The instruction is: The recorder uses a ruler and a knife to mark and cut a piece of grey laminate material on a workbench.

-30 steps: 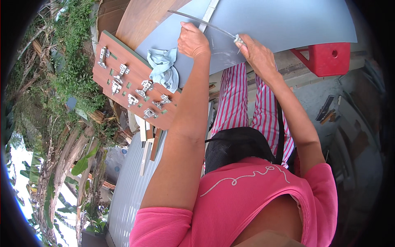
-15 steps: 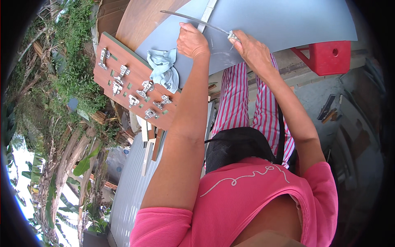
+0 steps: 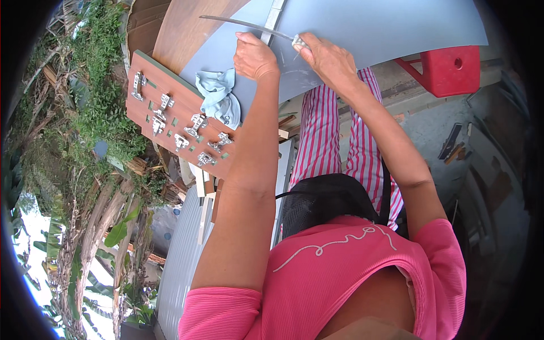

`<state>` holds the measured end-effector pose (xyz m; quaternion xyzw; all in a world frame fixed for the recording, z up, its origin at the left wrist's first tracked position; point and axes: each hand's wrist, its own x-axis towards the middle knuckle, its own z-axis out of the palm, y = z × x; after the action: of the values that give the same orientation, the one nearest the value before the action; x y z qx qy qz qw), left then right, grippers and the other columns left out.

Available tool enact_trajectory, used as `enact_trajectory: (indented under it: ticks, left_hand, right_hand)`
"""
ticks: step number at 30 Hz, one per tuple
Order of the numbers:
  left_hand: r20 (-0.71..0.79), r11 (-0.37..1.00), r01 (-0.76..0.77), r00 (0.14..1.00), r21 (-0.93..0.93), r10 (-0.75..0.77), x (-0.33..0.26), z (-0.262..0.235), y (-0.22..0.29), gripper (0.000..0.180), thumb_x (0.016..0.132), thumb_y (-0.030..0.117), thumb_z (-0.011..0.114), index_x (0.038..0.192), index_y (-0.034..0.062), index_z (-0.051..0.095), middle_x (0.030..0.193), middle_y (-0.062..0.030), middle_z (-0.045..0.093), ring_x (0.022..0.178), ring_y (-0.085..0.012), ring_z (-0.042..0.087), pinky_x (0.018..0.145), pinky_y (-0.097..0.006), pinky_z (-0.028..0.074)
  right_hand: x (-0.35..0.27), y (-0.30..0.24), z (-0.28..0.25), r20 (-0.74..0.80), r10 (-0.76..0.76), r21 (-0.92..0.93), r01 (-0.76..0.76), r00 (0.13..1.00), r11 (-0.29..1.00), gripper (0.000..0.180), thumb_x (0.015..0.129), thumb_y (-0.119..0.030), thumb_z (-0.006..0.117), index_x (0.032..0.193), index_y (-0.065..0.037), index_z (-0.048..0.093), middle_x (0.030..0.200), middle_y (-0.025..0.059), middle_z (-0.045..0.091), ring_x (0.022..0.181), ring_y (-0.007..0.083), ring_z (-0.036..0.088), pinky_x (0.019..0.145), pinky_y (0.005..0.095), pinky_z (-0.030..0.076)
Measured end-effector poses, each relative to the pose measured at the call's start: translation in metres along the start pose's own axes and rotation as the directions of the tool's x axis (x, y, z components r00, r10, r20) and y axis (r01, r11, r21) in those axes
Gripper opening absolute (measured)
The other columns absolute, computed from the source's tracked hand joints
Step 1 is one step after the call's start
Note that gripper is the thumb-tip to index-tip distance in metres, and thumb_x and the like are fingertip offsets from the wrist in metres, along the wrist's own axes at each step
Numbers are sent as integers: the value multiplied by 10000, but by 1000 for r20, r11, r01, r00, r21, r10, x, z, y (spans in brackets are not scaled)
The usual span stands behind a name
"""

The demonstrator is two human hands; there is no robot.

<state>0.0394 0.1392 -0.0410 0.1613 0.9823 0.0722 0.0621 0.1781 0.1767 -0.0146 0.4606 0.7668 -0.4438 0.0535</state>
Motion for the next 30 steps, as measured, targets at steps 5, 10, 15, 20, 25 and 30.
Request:
enact_trajectory:
  ticks: [5,10,15,20,25,30]
  left_hand:
    - [-1,1000,18,1000,6,-18,3,-2,-1,571,942,363,275,669,16,637,665,-237,622,620,-434,584,595,-514,445]
    - [72,997,77,994,31,-79,2,-4,2,594,934,385,250,726,33,682,747,-229,648,719,-444,603,673,-530,452]
    - [79,997,72,994,35,-75,0,-4,6,593,934,388,248,745,39,689,765,-226,653,736,-437,608,686,-524,459]
    - [74,996,87,993,35,-90,1,-5,3,597,934,389,242,757,39,692,776,-224,655,746,-434,610,685,-524,460]
    - [25,999,51,998,10,-51,1,-2,2,589,940,389,265,678,20,642,709,-239,633,683,-438,592,640,-524,443]
    - [23,999,43,999,16,-43,0,0,2,592,941,389,264,674,20,641,703,-234,633,674,-439,592,633,-526,443]
  right_hand:
    - [-37,22,-15,26,72,2,-72,997,997,332,944,-384,441,1134,-124,521,908,157,649,811,374,623,676,467,489]
    - [-27,15,-13,2,86,8,-86,996,996,327,929,-389,466,1100,-118,533,831,156,639,799,363,632,656,462,495]
    - [6,-10,-1,1,7,21,-7,1000,1000,337,941,-375,447,1145,-116,514,905,155,645,823,371,619,679,461,488]
    - [-22,8,-9,-32,50,51,-48,998,998,314,925,-380,474,1072,-112,545,866,178,640,795,377,627,671,471,488]
    - [-42,21,-14,-27,97,43,-96,995,994,328,927,-404,462,1060,-116,547,851,180,634,785,381,625,670,480,487]
    - [-9,0,-4,-78,-2,47,6,997,999,313,925,-380,474,1062,-106,538,826,172,629,778,370,626,659,469,490]
